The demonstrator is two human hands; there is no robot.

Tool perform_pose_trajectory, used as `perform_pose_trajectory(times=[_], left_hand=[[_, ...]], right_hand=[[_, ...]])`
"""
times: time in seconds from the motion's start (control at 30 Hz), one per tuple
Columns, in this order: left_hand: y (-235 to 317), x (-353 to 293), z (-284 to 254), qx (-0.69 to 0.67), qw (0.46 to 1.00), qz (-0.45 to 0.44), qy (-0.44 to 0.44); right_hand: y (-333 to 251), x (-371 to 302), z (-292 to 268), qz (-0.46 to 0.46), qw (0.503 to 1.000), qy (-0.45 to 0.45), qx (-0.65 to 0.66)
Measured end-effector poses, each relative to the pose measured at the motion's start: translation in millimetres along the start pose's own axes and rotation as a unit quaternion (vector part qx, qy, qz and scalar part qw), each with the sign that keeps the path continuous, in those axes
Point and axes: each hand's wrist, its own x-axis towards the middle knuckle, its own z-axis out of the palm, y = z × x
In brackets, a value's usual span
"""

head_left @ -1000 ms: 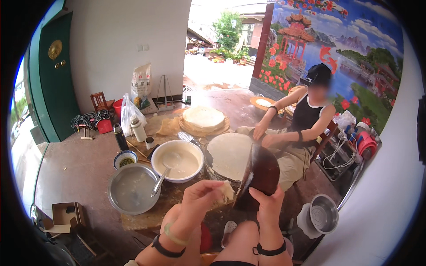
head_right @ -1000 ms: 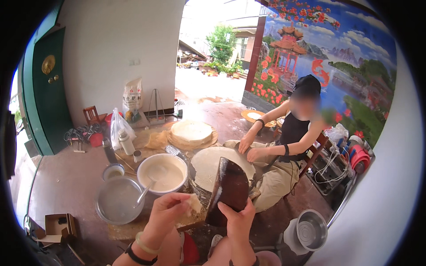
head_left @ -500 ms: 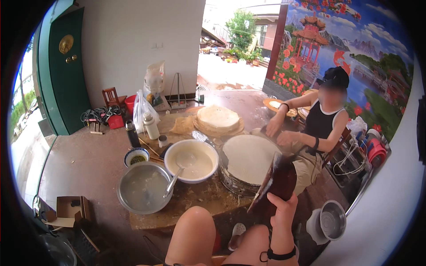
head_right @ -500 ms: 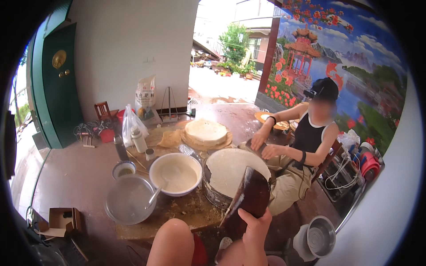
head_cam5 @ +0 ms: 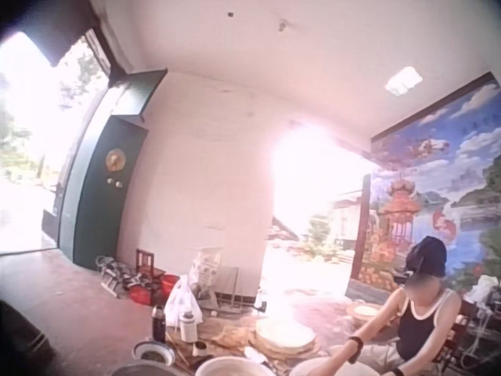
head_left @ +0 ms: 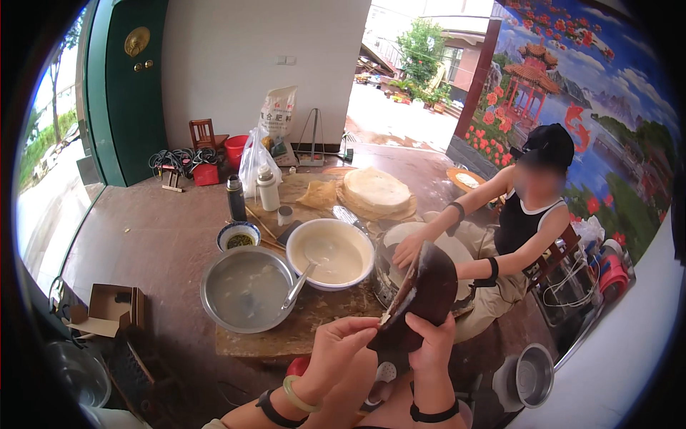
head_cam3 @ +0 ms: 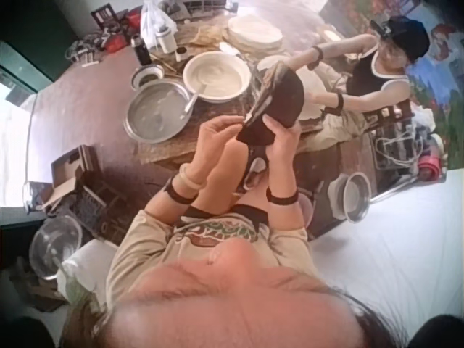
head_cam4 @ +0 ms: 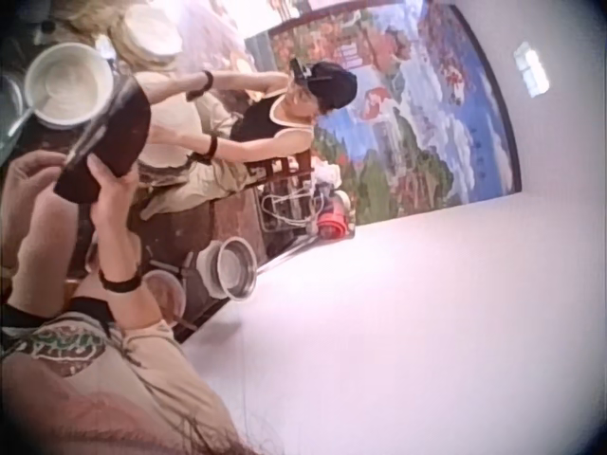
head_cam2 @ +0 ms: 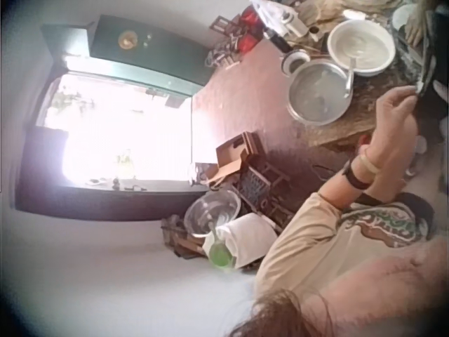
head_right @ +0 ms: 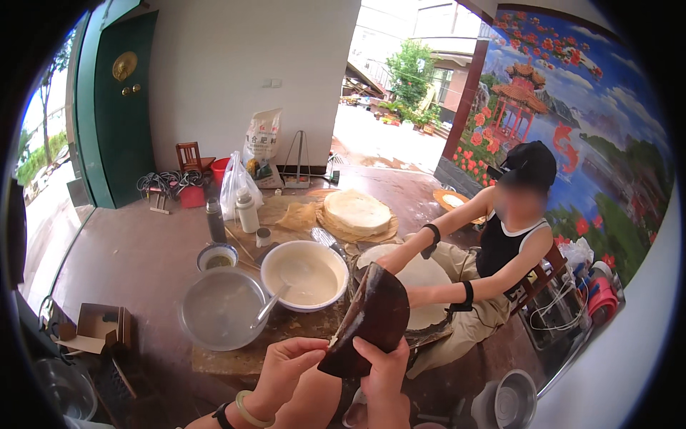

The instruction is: Pouring batter onto a griddle and using a scraper to spread it into thin pancakes.

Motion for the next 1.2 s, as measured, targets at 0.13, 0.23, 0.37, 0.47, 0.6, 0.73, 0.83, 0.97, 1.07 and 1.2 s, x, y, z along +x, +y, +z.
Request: perform_pose_trajectory(times=[0.13,0.23,0.37,0.47,0.6,0.73,0.83,0.97,1.07,1.2], left_hand=[[3.1,6.7,-8.3,0.002,0.999,-0.049,0.015],[4.8,7.4,-14.1,-0.071,0.993,-0.095,0.020],[-1.6,10.7,-9.4,-0.119,0.990,-0.072,0.033],[-5.2,16.2,-15.1,-0.136,0.988,-0.066,0.043],[-17.5,27.0,-29.6,-0.155,0.983,-0.089,0.049],[-15.5,35.1,-43.8,-0.204,0.973,-0.105,0.029],[-10.0,42.3,-58.0,-0.294,0.947,-0.108,-0.068],[-19.5,51.9,-92.9,-0.294,0.944,-0.111,-0.105],[-30.2,59.9,-145.7,-0.225,0.970,-0.067,-0.056],[-16.0,87.5,-272.8,0.363,0.902,0.030,0.231]], right_hand=[[12.3,-2.0,6.7,0.003,1.000,-0.015,0.004],[20.0,-3.4,11.3,-0.003,1.000,-0.027,-0.010],[18.1,-0.7,12.1,0.020,0.999,-0.042,-0.014],[28.3,2.9,8.4,0.033,0.997,-0.050,-0.044],[36.4,3.7,8.3,0.056,0.994,-0.059,-0.077],[49.3,4.1,14.5,0.078,0.992,-0.061,-0.076],[59.1,8.7,20.6,0.121,0.990,-0.064,-0.031],[69.3,18.2,34.2,0.174,0.978,-0.094,-0.070],[91.8,32.2,43.2,0.212,0.964,-0.114,-0.113],[130.9,51.0,73.7,0.286,0.926,-0.162,-0.187]])
